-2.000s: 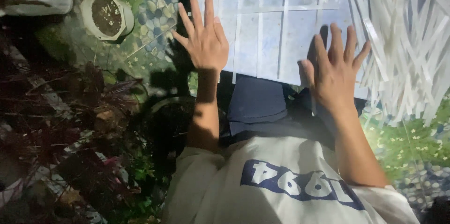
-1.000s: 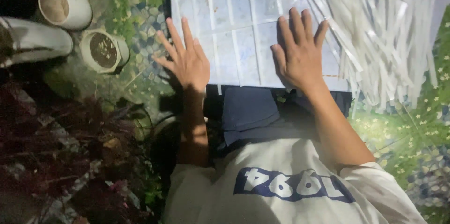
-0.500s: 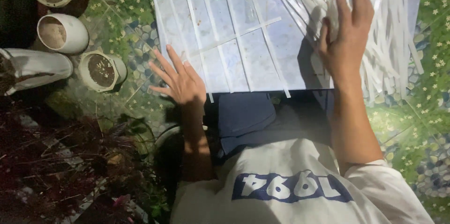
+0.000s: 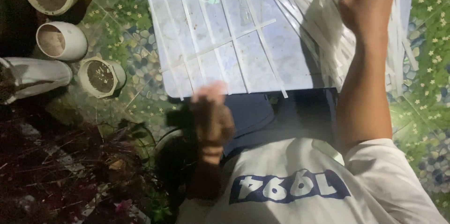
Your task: The person is weaving white plastic strips together on a flat surface to create a woven mat or bag component.
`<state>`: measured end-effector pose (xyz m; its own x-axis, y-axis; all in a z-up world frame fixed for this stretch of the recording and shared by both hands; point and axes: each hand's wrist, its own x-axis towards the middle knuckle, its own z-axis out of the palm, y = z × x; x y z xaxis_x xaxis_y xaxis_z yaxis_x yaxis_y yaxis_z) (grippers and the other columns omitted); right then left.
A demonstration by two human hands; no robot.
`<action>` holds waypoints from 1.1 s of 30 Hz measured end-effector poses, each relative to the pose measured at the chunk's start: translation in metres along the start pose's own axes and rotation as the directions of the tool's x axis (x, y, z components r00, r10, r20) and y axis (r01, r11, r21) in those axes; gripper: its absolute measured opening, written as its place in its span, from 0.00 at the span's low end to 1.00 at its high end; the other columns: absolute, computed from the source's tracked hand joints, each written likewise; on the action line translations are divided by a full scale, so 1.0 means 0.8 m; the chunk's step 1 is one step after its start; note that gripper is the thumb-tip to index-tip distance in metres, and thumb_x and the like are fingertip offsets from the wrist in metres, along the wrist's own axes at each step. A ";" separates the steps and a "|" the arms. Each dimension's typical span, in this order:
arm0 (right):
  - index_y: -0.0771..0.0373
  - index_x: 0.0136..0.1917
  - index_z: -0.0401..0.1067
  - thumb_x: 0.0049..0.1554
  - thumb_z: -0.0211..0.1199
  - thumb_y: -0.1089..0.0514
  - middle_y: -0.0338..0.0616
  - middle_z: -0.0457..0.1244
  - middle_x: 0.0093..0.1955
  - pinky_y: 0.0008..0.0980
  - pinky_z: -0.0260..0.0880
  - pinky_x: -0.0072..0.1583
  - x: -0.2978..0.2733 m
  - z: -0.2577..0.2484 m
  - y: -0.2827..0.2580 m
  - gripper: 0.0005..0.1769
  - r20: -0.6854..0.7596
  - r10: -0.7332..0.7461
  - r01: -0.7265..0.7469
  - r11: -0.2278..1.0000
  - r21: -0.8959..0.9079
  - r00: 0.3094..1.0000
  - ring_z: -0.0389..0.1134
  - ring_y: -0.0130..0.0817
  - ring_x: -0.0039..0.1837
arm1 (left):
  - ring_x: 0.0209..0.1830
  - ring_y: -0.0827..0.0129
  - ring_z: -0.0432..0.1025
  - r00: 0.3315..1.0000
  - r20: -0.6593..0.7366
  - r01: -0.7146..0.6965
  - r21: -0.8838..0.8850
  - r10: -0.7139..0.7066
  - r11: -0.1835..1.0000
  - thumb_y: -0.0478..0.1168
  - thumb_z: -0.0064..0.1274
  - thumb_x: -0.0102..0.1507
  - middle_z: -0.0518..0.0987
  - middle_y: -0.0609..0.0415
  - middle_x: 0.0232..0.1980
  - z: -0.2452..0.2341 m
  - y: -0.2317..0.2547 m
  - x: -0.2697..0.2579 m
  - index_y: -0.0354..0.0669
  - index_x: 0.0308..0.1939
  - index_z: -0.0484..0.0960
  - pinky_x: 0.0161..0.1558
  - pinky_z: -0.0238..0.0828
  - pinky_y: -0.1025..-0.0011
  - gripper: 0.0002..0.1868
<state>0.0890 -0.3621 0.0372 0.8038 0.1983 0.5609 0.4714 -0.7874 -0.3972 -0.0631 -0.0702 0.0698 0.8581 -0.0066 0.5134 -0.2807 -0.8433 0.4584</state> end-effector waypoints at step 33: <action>0.62 0.37 0.69 0.67 0.61 0.64 0.40 0.63 0.37 0.31 0.60 0.42 -0.041 -0.011 0.086 0.14 0.085 0.143 -0.109 0.939 -0.326 0.986 0.63 0.31 0.39 | 0.75 0.49 0.29 0.664 0.700 -0.248 0.539 -0.264 0.805 0.72 0.28 0.69 0.30 0.44 0.72 0.071 -0.041 0.087 0.58 0.71 0.35 0.62 0.18 0.36 0.39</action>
<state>0.0919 -0.4282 -0.0020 0.8910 0.1321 0.4345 0.2370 -0.9513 -0.1970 0.0307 -0.0735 0.0492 0.9445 -0.1580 -0.2880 -0.2073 -0.9668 -0.1493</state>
